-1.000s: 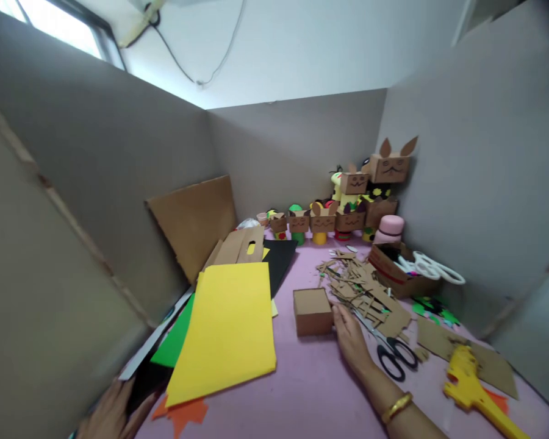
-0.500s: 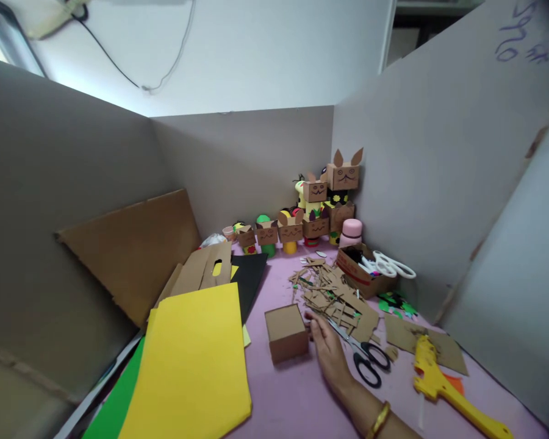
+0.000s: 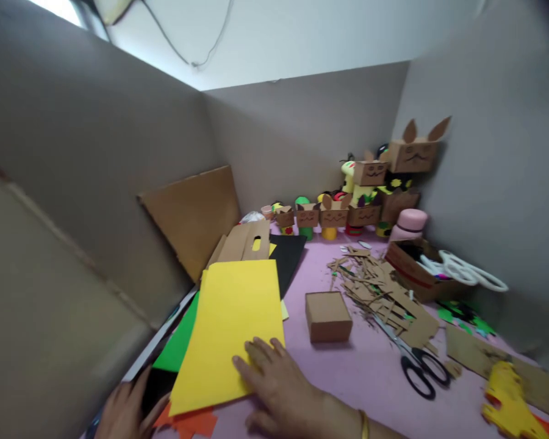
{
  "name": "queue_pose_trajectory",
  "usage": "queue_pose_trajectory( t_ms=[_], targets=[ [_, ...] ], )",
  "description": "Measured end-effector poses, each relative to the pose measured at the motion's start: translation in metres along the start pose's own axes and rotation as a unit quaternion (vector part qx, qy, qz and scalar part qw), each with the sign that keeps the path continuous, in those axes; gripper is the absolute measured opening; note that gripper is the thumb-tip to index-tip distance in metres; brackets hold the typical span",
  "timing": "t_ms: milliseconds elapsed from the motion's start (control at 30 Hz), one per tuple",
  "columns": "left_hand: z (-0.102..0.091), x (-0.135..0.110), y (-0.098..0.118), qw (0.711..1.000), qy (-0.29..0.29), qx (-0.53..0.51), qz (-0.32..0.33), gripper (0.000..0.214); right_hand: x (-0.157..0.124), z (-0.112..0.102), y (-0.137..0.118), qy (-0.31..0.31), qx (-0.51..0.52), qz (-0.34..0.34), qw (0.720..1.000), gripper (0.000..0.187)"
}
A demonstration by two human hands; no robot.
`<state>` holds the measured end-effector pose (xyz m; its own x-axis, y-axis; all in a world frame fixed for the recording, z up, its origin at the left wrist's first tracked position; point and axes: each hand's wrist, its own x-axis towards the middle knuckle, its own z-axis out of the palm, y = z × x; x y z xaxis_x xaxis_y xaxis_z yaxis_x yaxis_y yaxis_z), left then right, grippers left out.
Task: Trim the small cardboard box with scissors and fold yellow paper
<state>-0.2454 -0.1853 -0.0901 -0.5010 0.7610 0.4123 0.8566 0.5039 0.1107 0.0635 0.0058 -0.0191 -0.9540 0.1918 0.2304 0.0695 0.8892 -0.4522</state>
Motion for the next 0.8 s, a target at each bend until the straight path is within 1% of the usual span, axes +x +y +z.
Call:
queue_pose_trajectory(
  t_ms=[67, 100, 133, 167, 200, 267, 367, 433, 667, 800],
  targets=[
    [-0.015, -0.001, 0.008, 1.0, -0.028, -0.002, 0.001, 0.063, 0.003, 0.005, 0.001, -0.027, -0.01, 0.052, 0.998, 0.059],
    [-0.022, -0.003, 0.011, 0.998, -0.057, -0.004, 0.001, 0.061, 0.003, 0.008, 0.004, -0.036, -0.013, 0.069, 0.997, 0.049],
    [-0.028, -0.004, 0.013, 0.997, -0.079, -0.006, -0.004, 0.06, 0.001, 0.011, 0.007, -0.038, -0.015, 0.076, 0.996, 0.043],
    [-0.034, -0.005, 0.013, 0.995, -0.097, -0.011, -0.005, 0.061, 0.0, 0.014, 0.01, -0.04, -0.016, 0.079, 0.996, 0.042],
    [-0.038, -0.007, 0.013, 0.995, -0.103, -0.016, -0.005, 0.059, -0.002, 0.016, 0.013, -0.042, -0.016, 0.081, 0.996, 0.042],
    [-0.045, -0.009, 0.01, 0.992, -0.124, -0.036, 0.01, 0.057, -0.007, 0.02, 0.017, -0.038, -0.012, 0.081, 0.996, 0.043],
    [-0.052, -0.009, 0.006, 0.986, -0.155, -0.056, 0.014, 0.056, -0.012, 0.023, 0.019, -0.024, 0.003, 0.076, 0.997, 0.043],
    [-0.055, -0.007, 0.006, 0.985, -0.165, -0.058, 0.01, 0.058, -0.013, 0.023, 0.019, -0.016, 0.013, 0.072, 0.997, 0.043],
    [-0.068, 0.011, 0.026, 0.979, -0.195, -0.061, 0.0, 0.068, -0.013, 0.022, 0.02, -0.005, 0.029, 0.073, 0.997, 0.042],
    [-0.073, 0.014, 0.027, 0.976, -0.209, -0.063, -0.002, 0.069, -0.015, 0.02, 0.02, -0.01, 0.04, 0.075, 0.996, 0.042]
  ],
)
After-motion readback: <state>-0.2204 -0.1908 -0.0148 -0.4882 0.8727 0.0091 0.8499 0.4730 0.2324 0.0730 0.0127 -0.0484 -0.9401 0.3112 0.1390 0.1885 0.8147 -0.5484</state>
